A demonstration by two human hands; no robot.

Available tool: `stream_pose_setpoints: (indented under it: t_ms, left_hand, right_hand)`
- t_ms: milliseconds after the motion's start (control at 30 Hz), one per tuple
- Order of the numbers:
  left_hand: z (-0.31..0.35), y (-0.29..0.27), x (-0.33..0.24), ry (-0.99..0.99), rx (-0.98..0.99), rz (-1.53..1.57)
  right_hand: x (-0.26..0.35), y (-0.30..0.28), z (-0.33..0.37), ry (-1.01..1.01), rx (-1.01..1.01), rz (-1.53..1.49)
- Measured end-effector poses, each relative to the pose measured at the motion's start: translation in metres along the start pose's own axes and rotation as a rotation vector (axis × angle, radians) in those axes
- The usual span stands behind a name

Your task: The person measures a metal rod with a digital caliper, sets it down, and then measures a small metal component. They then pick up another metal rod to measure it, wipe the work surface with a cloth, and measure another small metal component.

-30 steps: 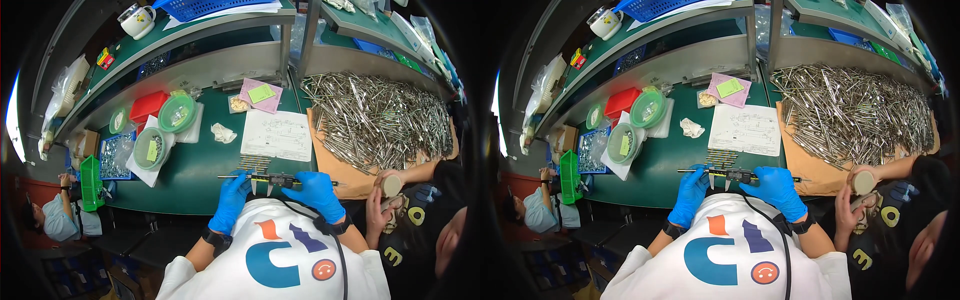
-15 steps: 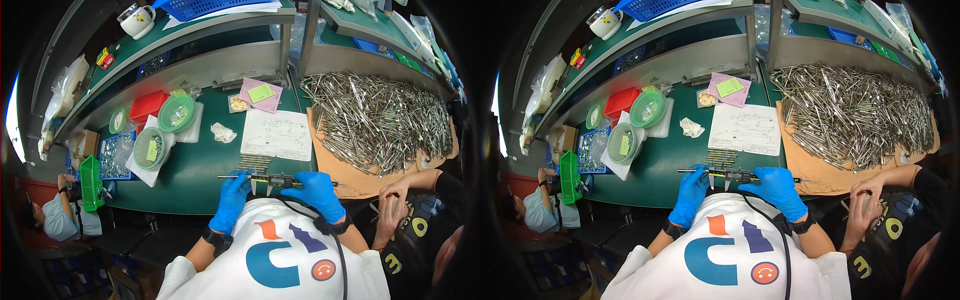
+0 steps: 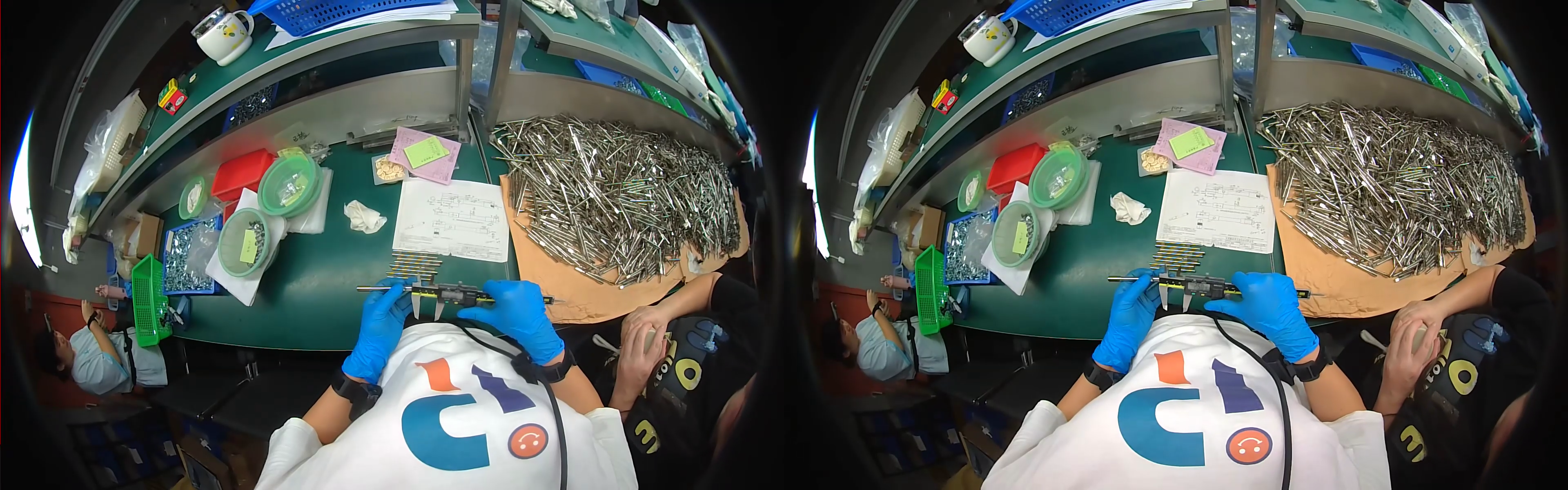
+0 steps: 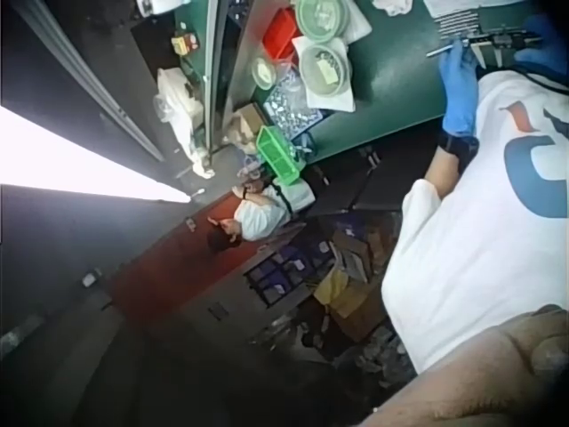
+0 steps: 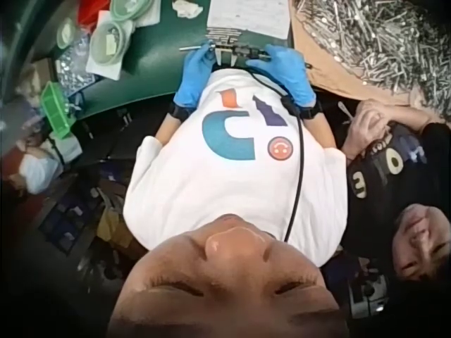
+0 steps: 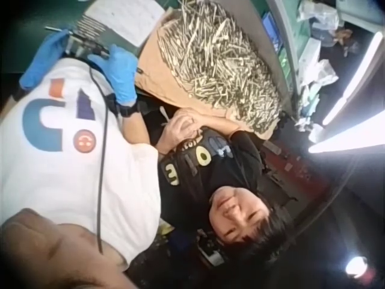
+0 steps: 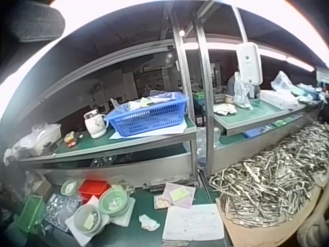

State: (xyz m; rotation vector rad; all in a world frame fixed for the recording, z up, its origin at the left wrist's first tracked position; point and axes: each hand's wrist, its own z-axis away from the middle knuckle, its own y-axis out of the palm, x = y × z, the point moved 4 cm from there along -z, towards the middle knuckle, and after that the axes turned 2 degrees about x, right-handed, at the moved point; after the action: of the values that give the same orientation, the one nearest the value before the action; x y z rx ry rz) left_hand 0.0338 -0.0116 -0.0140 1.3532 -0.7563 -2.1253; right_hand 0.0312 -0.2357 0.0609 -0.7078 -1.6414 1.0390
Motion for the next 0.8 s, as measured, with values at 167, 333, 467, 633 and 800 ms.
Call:
stream_pose_setpoints:
  t_ms: [167,333,467,633,800]
  left_hand:
    - [-0.0008,-0.0028,0.0009,0.004,0.007,-0.007]
    - [-0.0003,0.0005,-0.0003,-0.011,0.0,-0.012]
    - [-0.0007,-0.0039,0.0012,0.001,0.005,-0.007]
    - [-0.0007,-0.003,0.0015,-0.005,-0.002,-0.005]
    - [-0.0001,-0.0028,0.0016,-0.005,0.001,0.001]
  right_hand:
    - [0.0006,0.0002,0.0005,-0.001,-0.005,0.001]
    - [0.0003,0.0003,0.0011,-0.003,-0.009,-0.003]
    - [0.0005,0.0014,0.0008,-0.013,-0.013,-0.007]
    - [0.0,0.0014,0.0015,-0.003,-0.002,0.003]
    - [-0.0001,0.002,0.0017,0.004,0.004,0.004]
